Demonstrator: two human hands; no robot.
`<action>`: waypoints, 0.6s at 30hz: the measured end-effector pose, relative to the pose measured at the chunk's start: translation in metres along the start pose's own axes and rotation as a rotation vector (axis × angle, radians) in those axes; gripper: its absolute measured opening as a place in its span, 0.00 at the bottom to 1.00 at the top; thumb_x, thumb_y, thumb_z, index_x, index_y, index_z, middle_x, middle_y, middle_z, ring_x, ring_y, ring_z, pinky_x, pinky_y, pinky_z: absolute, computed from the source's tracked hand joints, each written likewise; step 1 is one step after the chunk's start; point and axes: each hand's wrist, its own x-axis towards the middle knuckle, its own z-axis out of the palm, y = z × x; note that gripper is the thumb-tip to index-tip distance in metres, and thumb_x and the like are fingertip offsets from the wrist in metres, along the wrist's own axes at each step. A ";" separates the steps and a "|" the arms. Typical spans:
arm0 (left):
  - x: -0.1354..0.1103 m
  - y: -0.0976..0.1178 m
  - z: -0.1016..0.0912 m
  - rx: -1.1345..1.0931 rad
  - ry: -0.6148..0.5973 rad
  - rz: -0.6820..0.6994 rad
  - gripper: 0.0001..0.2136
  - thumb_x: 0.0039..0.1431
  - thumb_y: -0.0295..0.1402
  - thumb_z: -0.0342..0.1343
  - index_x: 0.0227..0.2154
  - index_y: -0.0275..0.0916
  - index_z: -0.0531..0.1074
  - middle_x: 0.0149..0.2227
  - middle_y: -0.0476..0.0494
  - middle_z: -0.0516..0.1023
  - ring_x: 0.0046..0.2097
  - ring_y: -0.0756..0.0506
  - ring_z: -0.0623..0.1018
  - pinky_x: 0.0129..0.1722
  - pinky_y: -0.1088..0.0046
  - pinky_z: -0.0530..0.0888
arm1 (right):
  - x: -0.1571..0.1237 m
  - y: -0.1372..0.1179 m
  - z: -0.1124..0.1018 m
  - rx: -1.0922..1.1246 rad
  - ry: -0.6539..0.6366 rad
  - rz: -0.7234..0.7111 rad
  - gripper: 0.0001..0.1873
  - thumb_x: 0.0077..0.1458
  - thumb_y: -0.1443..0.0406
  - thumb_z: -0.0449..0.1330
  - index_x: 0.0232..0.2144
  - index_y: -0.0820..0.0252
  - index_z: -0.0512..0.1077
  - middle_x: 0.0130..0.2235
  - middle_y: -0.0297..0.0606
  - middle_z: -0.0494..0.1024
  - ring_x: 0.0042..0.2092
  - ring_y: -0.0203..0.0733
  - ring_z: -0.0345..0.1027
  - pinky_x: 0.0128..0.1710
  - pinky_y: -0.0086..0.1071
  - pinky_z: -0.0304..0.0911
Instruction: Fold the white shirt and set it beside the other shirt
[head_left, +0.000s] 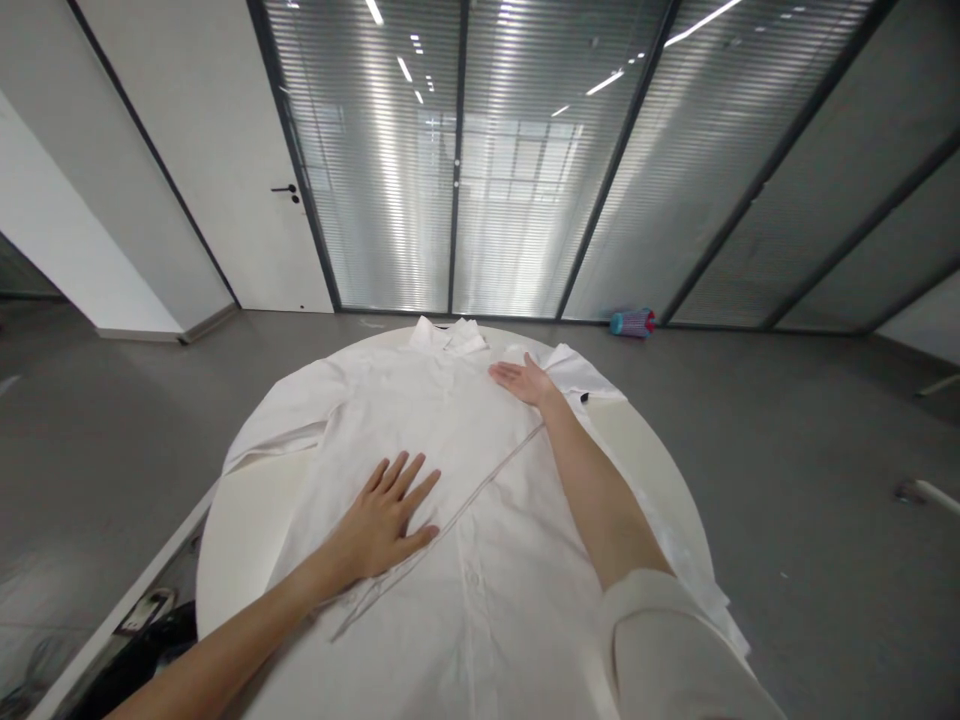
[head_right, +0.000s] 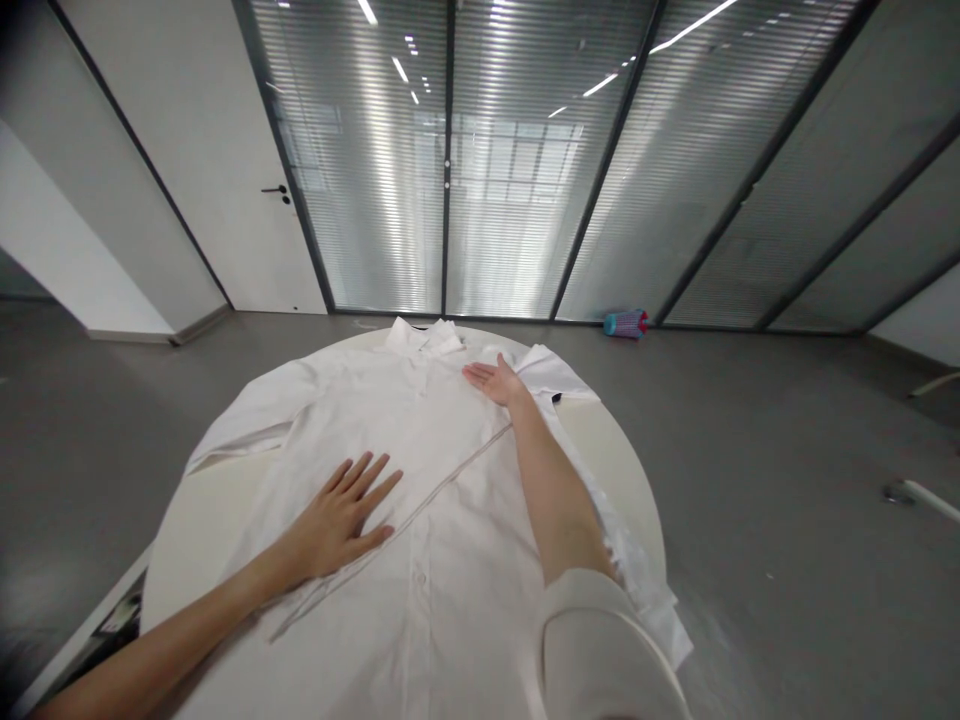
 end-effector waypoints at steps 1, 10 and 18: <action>0.000 0.000 0.000 0.000 -0.003 0.000 0.34 0.67 0.54 0.45 0.71 0.49 0.45 0.72 0.40 0.46 0.71 0.32 0.49 0.67 0.47 0.54 | -0.001 0.001 -0.005 0.080 0.047 -0.001 0.35 0.68 0.46 0.37 0.59 0.67 0.64 0.49 0.55 0.77 0.49 0.48 0.75 0.47 0.45 0.73; 0.002 0.002 -0.010 -0.057 -0.063 -0.039 0.33 0.66 0.54 0.46 0.70 0.50 0.49 0.72 0.41 0.46 0.71 0.32 0.49 0.67 0.46 0.53 | 0.012 -0.004 -0.012 0.248 0.225 -0.207 0.29 0.69 0.49 0.40 0.64 0.55 0.57 0.53 0.47 0.74 0.49 0.39 0.74 0.48 0.36 0.74; 0.007 -0.001 -0.006 -0.346 0.059 -0.109 0.29 0.64 0.51 0.52 0.66 0.48 0.61 0.69 0.42 0.58 0.70 0.36 0.56 0.68 0.50 0.55 | 0.011 0.003 -0.010 0.214 0.260 -0.166 0.26 0.70 0.50 0.40 0.59 0.56 0.63 0.55 0.48 0.72 0.48 0.39 0.74 0.45 0.38 0.75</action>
